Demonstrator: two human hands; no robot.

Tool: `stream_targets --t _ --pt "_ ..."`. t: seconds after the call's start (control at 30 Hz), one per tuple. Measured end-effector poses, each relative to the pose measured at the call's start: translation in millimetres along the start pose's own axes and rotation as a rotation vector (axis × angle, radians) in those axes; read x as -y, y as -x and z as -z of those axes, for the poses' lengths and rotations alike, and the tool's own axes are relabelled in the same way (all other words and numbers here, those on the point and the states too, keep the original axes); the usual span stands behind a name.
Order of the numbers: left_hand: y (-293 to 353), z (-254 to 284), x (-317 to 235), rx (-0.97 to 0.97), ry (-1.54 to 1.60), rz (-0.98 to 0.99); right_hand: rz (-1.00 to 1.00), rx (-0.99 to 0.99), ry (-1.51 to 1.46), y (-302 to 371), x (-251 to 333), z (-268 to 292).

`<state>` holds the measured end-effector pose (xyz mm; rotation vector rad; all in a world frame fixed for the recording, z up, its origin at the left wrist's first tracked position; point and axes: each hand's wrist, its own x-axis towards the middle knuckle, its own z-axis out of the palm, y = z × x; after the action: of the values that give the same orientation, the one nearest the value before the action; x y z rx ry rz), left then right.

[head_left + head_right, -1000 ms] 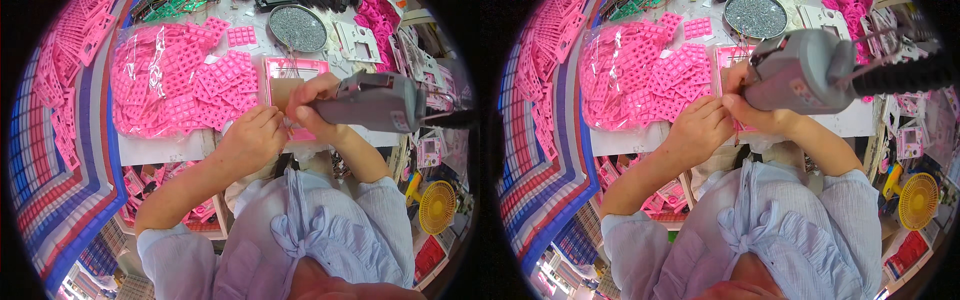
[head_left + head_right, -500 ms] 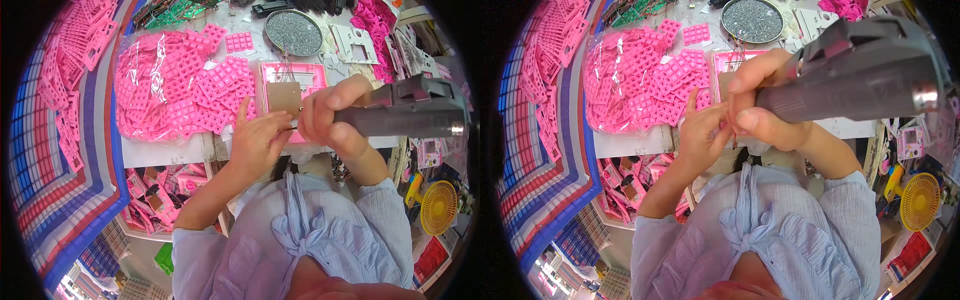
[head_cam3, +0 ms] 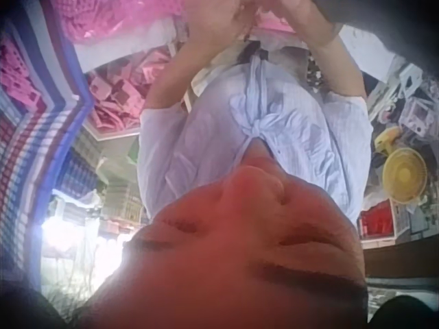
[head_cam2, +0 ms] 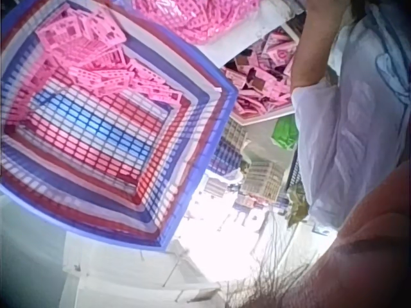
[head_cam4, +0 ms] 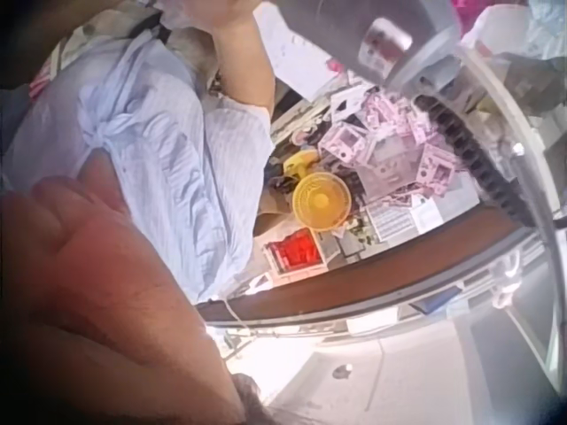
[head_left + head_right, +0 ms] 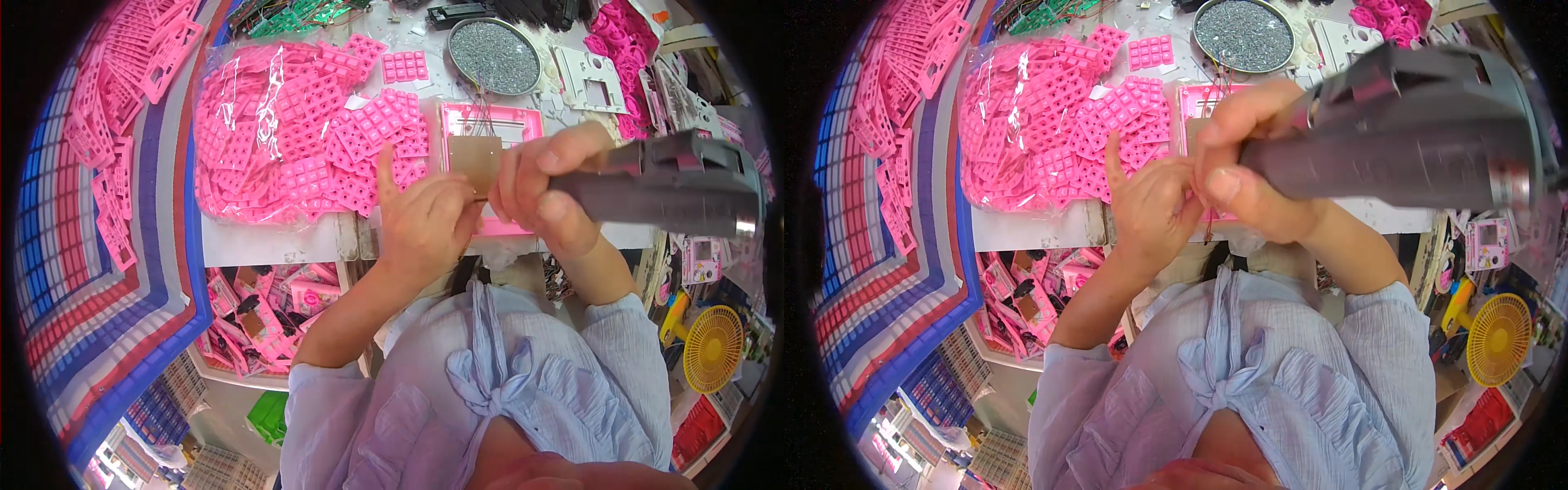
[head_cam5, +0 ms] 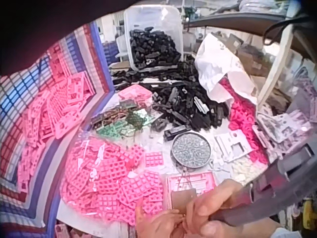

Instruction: Assembling a small toy calculator by attaching a circuit board and various plastic components using a glue gun.

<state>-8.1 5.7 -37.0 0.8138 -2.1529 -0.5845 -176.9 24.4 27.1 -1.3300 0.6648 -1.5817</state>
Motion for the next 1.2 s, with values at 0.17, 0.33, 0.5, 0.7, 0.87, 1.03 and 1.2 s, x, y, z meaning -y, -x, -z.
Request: stream_targets --t 0.17,0.33,0.5,0.7,0.87,1.03,1.2 --pt "10.9 5.4 10.8 -0.028 -0.078 0.041 -0.023 -0.080 -0.133 -19.9 -29.2 14.8" --pt "2.1 2.9 4.6 -0.060 -0.096 0.210 0.023 -0.052 -0.191 -19.3 -28.7 4.6" --pt "-4.3 -7.7 17.0 -0.081 -0.022 0.055 0.037 -0.023 -0.138 -16.9 -20.3 3.2" --pt "-8.9 -3.6 16.6 -0.082 -0.032 0.015 0.084 -0.038 -0.197 -19.6 -16.4 0.1" --pt "-5.2 5.7 -0.2 -0.072 -0.082 0.215 0.008 -0.092 -0.083 -22.1 -30.7 11.4" --pt "44.7 8.6 -9.7 0.162 -0.129 0.200 -0.069 -0.128 -0.020 -24.5 -49.0 15.1" --pt "74.3 -9.9 -10.0 0.157 -0.135 0.224 -0.085 -0.055 0.194 -26.8 -53.7 14.8"
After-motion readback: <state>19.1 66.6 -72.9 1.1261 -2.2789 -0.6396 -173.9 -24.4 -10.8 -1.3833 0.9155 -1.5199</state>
